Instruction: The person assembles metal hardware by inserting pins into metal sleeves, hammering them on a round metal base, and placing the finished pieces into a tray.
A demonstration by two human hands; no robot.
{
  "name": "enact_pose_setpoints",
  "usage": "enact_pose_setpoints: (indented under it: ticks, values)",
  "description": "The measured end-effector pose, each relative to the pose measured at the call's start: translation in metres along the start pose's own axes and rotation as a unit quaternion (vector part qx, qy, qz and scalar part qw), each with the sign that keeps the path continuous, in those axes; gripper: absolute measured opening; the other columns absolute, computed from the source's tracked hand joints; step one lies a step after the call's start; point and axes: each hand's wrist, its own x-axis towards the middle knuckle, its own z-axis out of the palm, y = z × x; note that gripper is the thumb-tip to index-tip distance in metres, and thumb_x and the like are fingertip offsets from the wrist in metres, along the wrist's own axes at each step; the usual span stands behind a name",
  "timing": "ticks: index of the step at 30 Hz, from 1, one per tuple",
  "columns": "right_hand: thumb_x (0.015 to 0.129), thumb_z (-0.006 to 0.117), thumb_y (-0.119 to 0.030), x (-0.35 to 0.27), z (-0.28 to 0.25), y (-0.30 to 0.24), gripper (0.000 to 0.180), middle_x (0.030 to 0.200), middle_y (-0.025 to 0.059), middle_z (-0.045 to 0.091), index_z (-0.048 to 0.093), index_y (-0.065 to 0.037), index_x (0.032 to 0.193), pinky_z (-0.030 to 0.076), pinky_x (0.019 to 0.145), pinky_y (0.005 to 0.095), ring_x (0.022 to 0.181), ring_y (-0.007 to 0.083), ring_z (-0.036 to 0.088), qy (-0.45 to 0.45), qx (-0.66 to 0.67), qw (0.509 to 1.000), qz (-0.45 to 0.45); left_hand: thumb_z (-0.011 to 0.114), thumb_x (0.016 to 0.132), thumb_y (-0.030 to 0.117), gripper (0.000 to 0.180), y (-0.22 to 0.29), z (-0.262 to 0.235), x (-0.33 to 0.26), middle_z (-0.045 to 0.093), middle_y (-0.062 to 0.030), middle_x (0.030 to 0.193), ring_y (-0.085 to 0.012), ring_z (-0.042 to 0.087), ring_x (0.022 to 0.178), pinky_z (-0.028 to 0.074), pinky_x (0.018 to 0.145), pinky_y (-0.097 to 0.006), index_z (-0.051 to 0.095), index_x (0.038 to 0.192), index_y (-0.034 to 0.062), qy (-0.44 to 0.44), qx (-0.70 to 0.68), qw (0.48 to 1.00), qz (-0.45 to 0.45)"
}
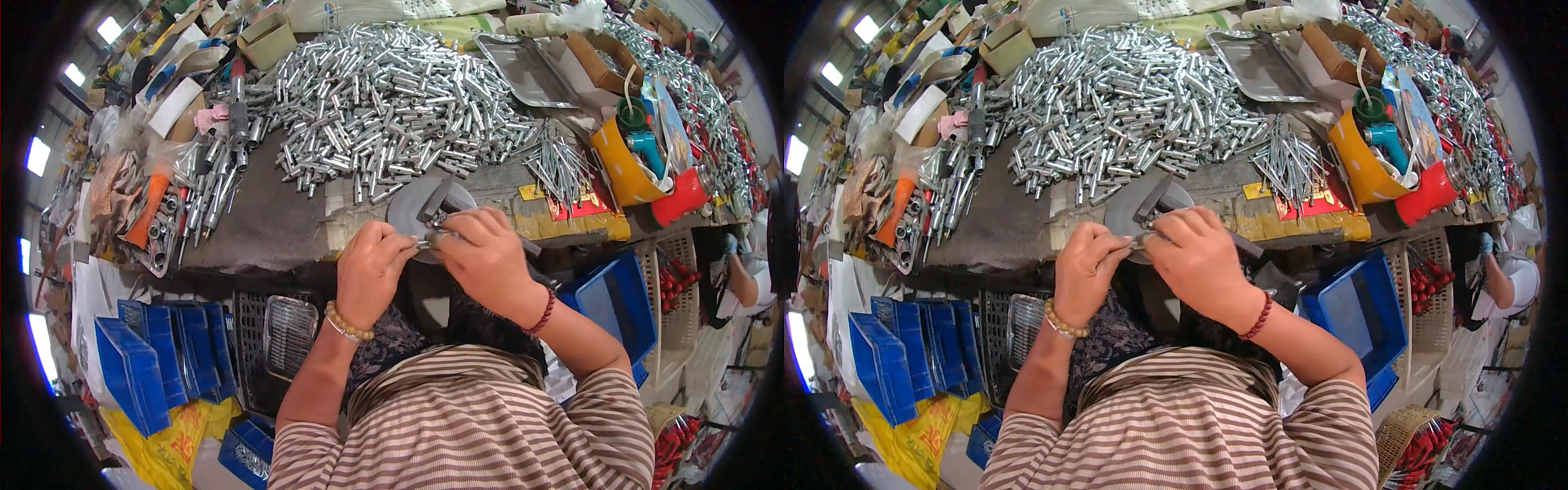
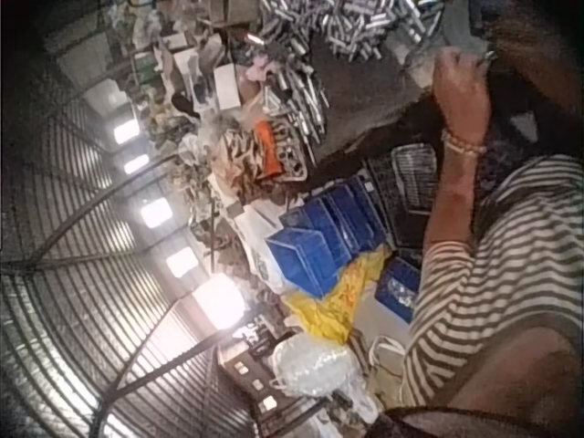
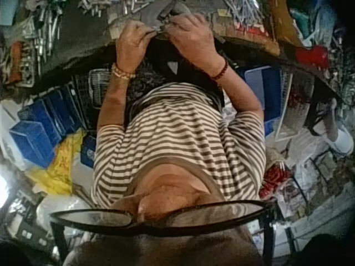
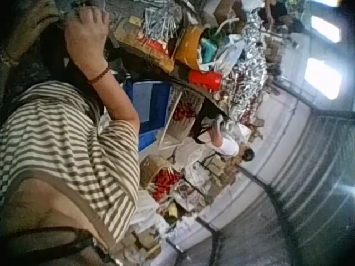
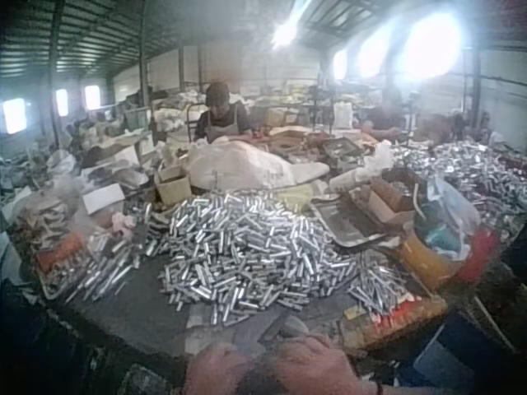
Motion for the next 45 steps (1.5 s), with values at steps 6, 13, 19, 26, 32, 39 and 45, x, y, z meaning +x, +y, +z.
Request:
enact_pose_setpoints:
  ticks: [6,13,19,26,32,39,45]
  values:
    - [0.081,0.079,-0.01,0.0,-0.027,0.019,0.034,0.105,0.011,0.067,0.071,-0.007,0.114,0.05,0.091,0.0457,0.103,0.034,0.066,-0.041,-0.054,0.988,0.141,0.079,0.087,0.002,0.015,-0.002,-0.001,0.0,0.061,-0.0084,0.092,-0.0247,0.063,0.081,0.051,0.072,-0.034,0.077,0.102,0.0048,-0.006,-0.001,1.0,0.011]
    - [0.086,0.074,-0.003,-0.009,-0.044,0.007,0.038,0.101,0.0126,0.064,0.07,-0.009,0.124,0.055,0.073,0.0448,0.084,0.0344,0.068,-0.034,0.067,0.973,0.217,0.077,0.088,0.0,0.013,0.001,-0.002,0.002,0.06,-0.009,0.091,-0.0243,0.063,0.08,0.051,0.072,-0.034,0.076,0.1,0.0027,-0.02,-0.019,1.0,-0.009]
    - [0.088,0.071,0.0,-0.017,-0.05,-0.013,0.037,0.102,0.0101,0.062,0.074,-0.013,0.123,0.056,0.064,0.0389,0.074,0.0279,0.068,0.003,0.07,0.987,0.147,0.076,0.087,-0.003,0.014,0.0,-0.001,0.003,0.06,-0.0095,0.091,-0.0254,0.063,0.081,0.051,0.071,-0.034,0.074,0.1,0.0019,-0.012,-0.028,0.999,0.012]
    - [0.082,0.07,0.001,-0.015,-0.045,-0.021,0.043,0.1,0.0072,0.061,0.076,-0.017,0.121,0.058,0.062,0.0359,0.074,0.0248,0.07,-0.052,-0.023,0.993,0.102,0.077,0.085,-0.005,0.015,0.0,0.0,0.002,0.061,-0.01,0.092,-0.0268,0.063,0.081,0.051,0.071,-0.034,0.071,0.097,0.0013,-0.001,-0.039,0.999,0.011]
    - [0.084,0.069,0.001,-0.032,-0.033,-0.018,0.042,0.097,0.0092,0.06,0.074,-0.015,0.123,0.058,0.061,0.0371,0.073,0.0273,0.07,0.002,0.02,0.993,0.115,0.077,0.085,-0.006,0.015,-0.002,0.001,0.002,0.061,-0.0104,0.092,-0.0272,0.063,0.081,0.05,0.07,-0.035,0.072,0.097,0.0007,-0.001,-0.042,0.999,0.017]
    - [0.085,0.071,0.0,-0.005,-0.038,-0.004,0.041,0.099,0.0143,0.061,0.072,-0.013,0.124,0.056,0.07,0.0459,0.081,0.0355,0.068,-0.031,0.099,0.974,0.199,0.078,0.087,-0.001,0.014,-0.006,-0.007,0.006,0.061,-0.0092,0.094,-0.0239,0.062,0.084,0.05,0.074,-0.034,0.076,0.1,0.0011,-0.04,-0.048,0.998,-0.012]
    - [0.081,0.079,-0.01,0.001,-0.035,0.009,0.026,0.107,0.0097,0.066,0.073,-0.011,0.107,0.054,0.082,0.0419,0.103,0.03,0.064,-0.031,-0.078,0.995,0.048,0.078,0.087,0.0,0.017,-0.009,-0.01,0.005,0.06,-0.0072,0.095,-0.0213,0.062,0.085,0.05,0.075,-0.033,0.078,0.103,0.0027,-0.059,-0.072,0.995,-0.026]
